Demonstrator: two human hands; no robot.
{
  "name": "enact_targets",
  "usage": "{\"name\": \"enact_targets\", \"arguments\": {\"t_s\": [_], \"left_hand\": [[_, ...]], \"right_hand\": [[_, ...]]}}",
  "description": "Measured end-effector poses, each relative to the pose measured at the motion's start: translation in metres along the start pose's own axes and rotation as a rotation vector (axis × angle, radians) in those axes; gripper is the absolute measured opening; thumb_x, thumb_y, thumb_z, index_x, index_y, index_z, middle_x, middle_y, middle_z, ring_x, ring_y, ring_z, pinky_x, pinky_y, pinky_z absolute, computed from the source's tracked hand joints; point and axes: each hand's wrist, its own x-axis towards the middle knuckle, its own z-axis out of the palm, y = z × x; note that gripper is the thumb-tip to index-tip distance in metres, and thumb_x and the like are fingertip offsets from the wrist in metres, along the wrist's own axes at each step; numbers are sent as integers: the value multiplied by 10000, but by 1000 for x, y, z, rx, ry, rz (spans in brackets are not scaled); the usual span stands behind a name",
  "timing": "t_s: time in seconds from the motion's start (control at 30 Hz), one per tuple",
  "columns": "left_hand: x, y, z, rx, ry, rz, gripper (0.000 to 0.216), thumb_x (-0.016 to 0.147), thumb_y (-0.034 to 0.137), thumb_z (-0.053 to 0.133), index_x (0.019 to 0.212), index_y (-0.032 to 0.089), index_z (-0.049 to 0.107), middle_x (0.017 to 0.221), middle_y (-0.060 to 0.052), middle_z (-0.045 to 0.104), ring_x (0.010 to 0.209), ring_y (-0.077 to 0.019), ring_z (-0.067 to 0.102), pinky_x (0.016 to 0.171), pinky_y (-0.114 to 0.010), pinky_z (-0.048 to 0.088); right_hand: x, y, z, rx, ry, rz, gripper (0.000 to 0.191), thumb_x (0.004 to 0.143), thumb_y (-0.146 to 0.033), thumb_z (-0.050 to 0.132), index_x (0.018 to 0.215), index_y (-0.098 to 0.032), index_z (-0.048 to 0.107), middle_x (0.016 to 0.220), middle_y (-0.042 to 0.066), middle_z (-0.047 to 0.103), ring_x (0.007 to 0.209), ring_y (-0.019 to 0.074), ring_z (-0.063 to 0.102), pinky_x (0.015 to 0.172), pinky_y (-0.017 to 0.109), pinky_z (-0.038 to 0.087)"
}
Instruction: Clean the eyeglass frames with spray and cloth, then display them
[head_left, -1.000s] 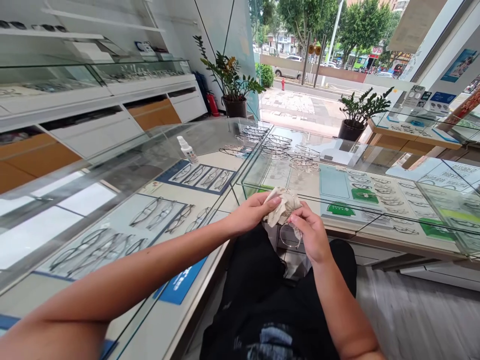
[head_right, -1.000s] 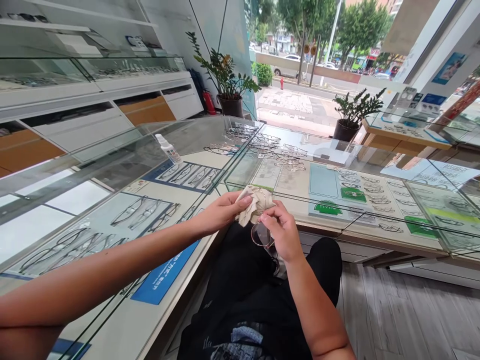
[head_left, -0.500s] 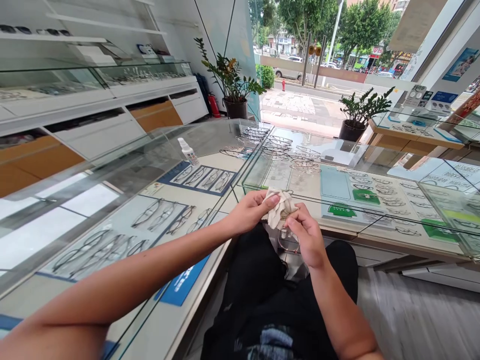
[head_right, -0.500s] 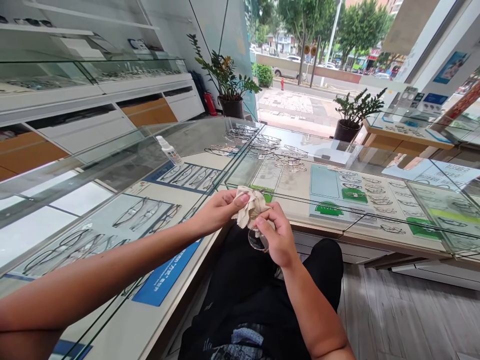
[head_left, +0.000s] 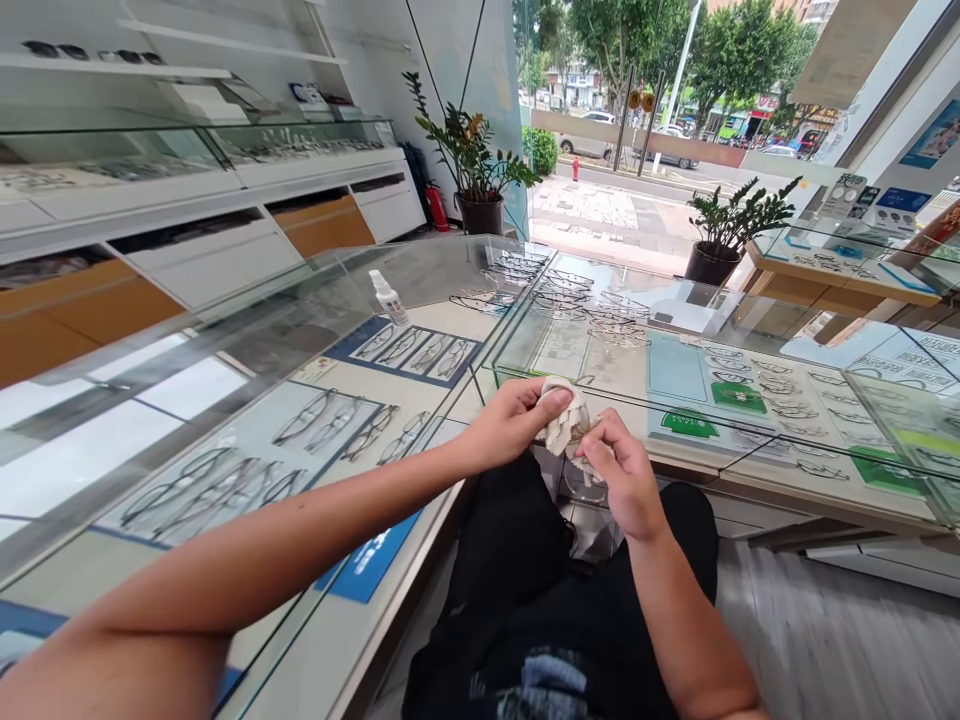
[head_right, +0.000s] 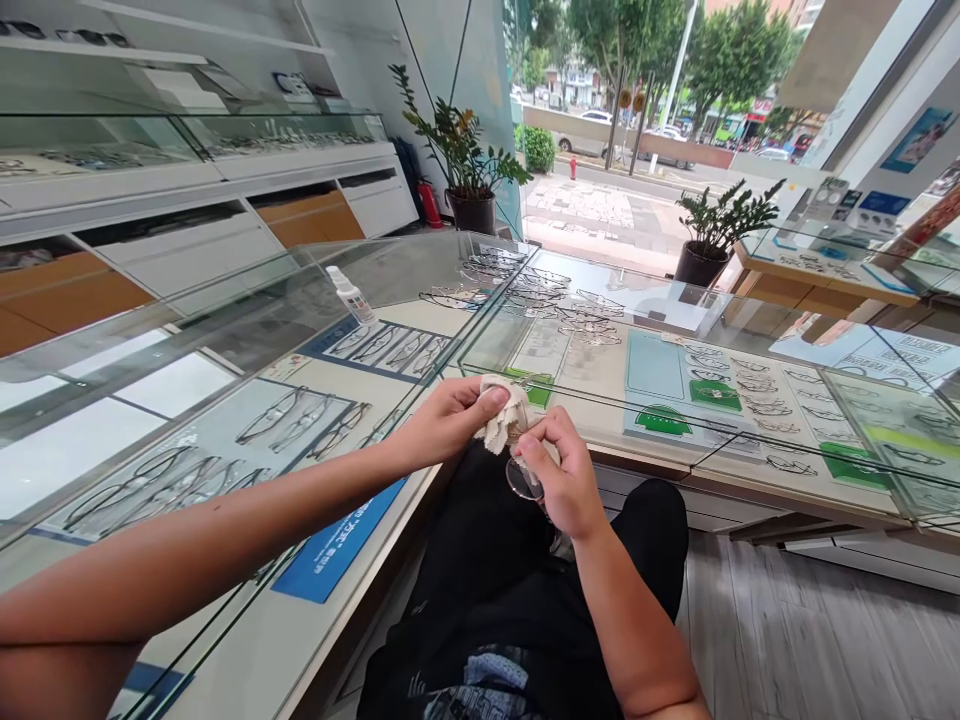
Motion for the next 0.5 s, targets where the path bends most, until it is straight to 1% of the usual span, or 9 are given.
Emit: {"name": "enact_targets", "arguments": {"t_s": [0.07, 0.13, 0.2, 0.27, 0.33, 0.4, 0.43, 0.5], "left_hand": [[3, 3, -2, -55, -106, -33, 507, 909, 630, 649, 834, 129, 658, 724, -34, 615, 644, -141, 540, 600, -246, 430], [3, 5, 0, -116, -150, -68, 461, 836, 574, 763, 897, 129, 663, 789, -42, 641, 682, -145, 565, 617, -242, 448], [2, 6, 4, -160, -127, -112, 450, 749, 503, 861, 904, 138, 648, 800, -28, 641, 691, -139, 572, 628, -234, 462], [0, 5, 7, -173, -84, -145, 442, 714, 474, 890, 851, 149, 623, 740, 3, 607, 650, -124, 547, 602, -223, 447], [-3, 4, 7, -156, -46, -135, 428, 763, 504, 846, 796, 152, 605, 689, 19, 570, 607, -108, 505, 569, -215, 413], [-3, 2, 5, -127, -24, -96, 443, 848, 559, 752, 775, 146, 610, 676, 10, 565, 595, -107, 486, 566, -221, 400], [-2, 2, 4, -113, -24, -81, 466, 884, 585, 703, 769, 142, 614, 674, 3, 567, 597, -109, 484, 571, -226, 399], [0, 2, 0, -90, -51, -74, 511, 923, 623, 631, 774, 135, 622, 682, -12, 575, 610, -116, 489, 581, -232, 398]], "right_hand": [[1, 2, -8, 13, 8, 10, 343, 974, -511, 614, 766, -239, 643, 835, 1, 476, 777, 171, 463, 802, 338, 393], [2, 3, -13, 34, -10, 36, 348, 972, -518, 618, 763, -241, 638, 821, 0, 475, 764, 169, 455, 779, 332, 389], [1, 3, -13, 48, -54, 67, 361, 966, -542, 618, 771, -238, 633, 831, 4, 491, 775, 170, 467, 776, 326, 398], [-1, 3, -7, 70, -103, 95, 376, 948, -585, 622, 808, -236, 639, 861, 15, 524, 813, 178, 496, 799, 328, 423], [-2, 4, 1, 108, -141, 114, 385, 926, -616, 634, 856, -238, 651, 898, 31, 561, 873, 195, 528, 845, 343, 449], [-3, 5, 6, 139, -146, 107, 379, 914, -614, 653, 852, -240, 658, 906, 37, 573, 904, 205, 540, 869, 352, 456], [-2, 5, 6, 148, -134, 99, 371, 915, -602, 658, 831, -240, 658, 891, 34, 565, 884, 199, 536, 852, 345, 454], [-1, 6, 4, 161, -92, 93, 360, 922, -570, 665, 785, -238, 657, 848, 19, 529, 790, 174, 501, 763, 318, 437]]}}
